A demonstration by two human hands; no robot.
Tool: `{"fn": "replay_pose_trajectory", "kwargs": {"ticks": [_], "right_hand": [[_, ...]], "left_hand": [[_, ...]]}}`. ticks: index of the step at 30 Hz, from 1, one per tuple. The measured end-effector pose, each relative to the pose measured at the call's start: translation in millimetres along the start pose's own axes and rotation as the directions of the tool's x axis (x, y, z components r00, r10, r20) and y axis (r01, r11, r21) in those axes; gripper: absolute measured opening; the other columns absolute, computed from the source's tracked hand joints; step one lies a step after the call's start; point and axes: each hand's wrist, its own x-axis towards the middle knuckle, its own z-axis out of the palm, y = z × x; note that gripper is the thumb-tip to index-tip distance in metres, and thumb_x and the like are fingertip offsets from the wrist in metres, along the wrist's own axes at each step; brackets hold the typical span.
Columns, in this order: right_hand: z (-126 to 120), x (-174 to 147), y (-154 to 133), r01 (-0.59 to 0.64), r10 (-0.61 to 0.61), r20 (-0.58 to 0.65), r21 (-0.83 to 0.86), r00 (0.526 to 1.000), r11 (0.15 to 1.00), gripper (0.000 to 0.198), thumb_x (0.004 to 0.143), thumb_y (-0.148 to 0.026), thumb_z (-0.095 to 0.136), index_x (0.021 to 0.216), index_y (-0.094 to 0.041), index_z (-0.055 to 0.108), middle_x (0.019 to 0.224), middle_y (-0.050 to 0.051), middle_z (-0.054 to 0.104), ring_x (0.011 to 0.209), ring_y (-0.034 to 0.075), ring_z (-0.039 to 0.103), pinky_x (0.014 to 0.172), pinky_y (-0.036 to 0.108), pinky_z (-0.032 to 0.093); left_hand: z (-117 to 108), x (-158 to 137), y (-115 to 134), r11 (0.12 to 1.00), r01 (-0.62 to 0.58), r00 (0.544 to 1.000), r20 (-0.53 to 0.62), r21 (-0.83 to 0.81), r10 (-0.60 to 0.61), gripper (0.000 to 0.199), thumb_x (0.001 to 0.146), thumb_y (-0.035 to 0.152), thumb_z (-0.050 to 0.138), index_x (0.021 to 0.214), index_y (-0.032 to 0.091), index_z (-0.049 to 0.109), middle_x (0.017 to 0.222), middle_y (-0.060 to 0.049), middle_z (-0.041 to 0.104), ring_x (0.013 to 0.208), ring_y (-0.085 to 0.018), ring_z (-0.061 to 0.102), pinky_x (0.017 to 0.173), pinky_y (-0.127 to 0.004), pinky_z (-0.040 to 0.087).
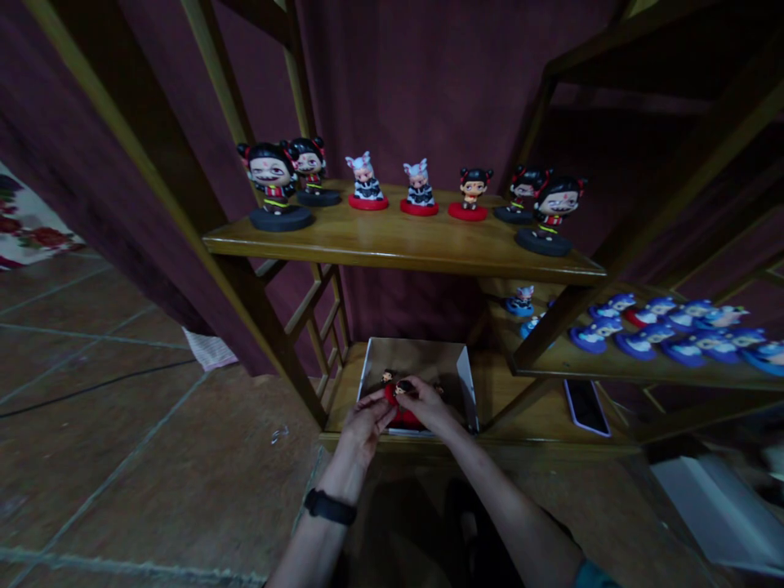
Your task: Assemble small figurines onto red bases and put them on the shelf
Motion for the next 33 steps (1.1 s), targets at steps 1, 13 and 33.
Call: {"fn": "replay_pose_trajectory", "kwargs": {"ticks": [1, 13, 33], "right_hand": [[-2, 2, 2, -0.014, 0.014, 0.001, 0.01, 1.0, 1.0, 0.025, 0.07, -0.03, 0.056, 0.093, -0.021, 0.058, 0.08, -0.002, 0.065, 0.075, 0.014, 0.059, 0.07, 0.028, 0.047], [-36, 14, 14, -0.092, 0.012, -0.168, -0.473, 0.986, 0.876, 0.014, 0.075, -0.023, 0.053, 0.087, -0.023, 0.06, 0.087, 0.004, 0.065, 0.079, 0.017, 0.059, 0.068, 0.025, 0.04], [-12, 26, 8, -0.114, 0.111, 0.033, 0.118, 0.993, 0.986, 0.025, 0.067, -0.031, 0.059, 0.087, -0.017, 0.059, 0.078, 0.001, 0.063, 0.069, 0.014, 0.057, 0.061, 0.025, 0.045]], "left_hand": [[1, 0, 1, 1.0, 0.011, 1.0, -0.008, -0.007, -0.011, 0.018, 0.069, -0.002, 0.058, 0.082, 0.011, 0.06, 0.07, -0.007, 0.067, 0.066, -0.015, 0.065, 0.069, -0.028, 0.054], [-11, -3, 27, 0.999, -0.014, 0.992, -0.129, -0.045, 0.008, 0.019, 0.075, 0.0, 0.049, 0.084, 0.013, 0.058, 0.07, -0.005, 0.065, 0.064, -0.01, 0.064, 0.063, -0.021, 0.052], [-4, -3, 13, 0.999, 0.041, 0.998, -0.055, -0.017, -0.041, 0.018, 0.07, 0.004, 0.06, 0.086, 0.013, 0.058, 0.074, -0.007, 0.067, 0.068, -0.015, 0.065, 0.069, -0.028, 0.052]]}}
